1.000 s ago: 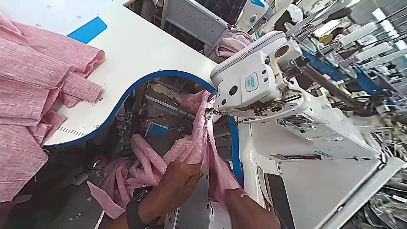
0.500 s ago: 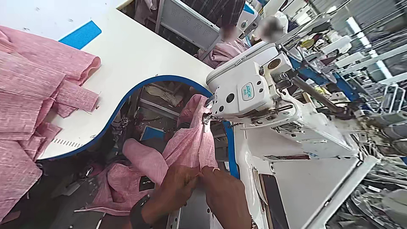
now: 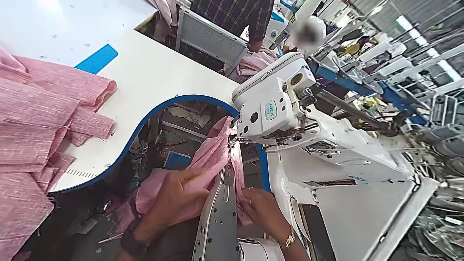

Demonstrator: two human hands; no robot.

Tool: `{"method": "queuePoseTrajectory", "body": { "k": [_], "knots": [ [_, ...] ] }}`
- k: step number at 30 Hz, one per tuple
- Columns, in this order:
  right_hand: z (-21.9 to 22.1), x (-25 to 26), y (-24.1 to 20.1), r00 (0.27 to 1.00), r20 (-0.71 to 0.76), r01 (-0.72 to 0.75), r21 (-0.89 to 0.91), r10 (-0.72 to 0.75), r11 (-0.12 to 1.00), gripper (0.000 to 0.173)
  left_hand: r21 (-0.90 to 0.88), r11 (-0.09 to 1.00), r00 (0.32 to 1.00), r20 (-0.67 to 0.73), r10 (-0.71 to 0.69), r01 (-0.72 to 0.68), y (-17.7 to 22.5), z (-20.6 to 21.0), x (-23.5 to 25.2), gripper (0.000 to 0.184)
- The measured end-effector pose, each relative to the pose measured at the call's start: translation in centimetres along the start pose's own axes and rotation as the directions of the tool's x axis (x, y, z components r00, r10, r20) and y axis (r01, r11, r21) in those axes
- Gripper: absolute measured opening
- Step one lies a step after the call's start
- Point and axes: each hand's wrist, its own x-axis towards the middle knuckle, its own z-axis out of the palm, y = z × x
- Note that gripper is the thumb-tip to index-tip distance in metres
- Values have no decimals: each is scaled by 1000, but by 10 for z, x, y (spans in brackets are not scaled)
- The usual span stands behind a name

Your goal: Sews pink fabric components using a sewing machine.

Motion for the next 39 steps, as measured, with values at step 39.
{"method": "queuePoseTrajectory", "body": {
  "k": [39],
  "knots": [
    [-9,-58,-86,956,-168,221,-131,-241,966,27,252,868,896,-10,444,-427,21,51,-22,28]
  ]
}}
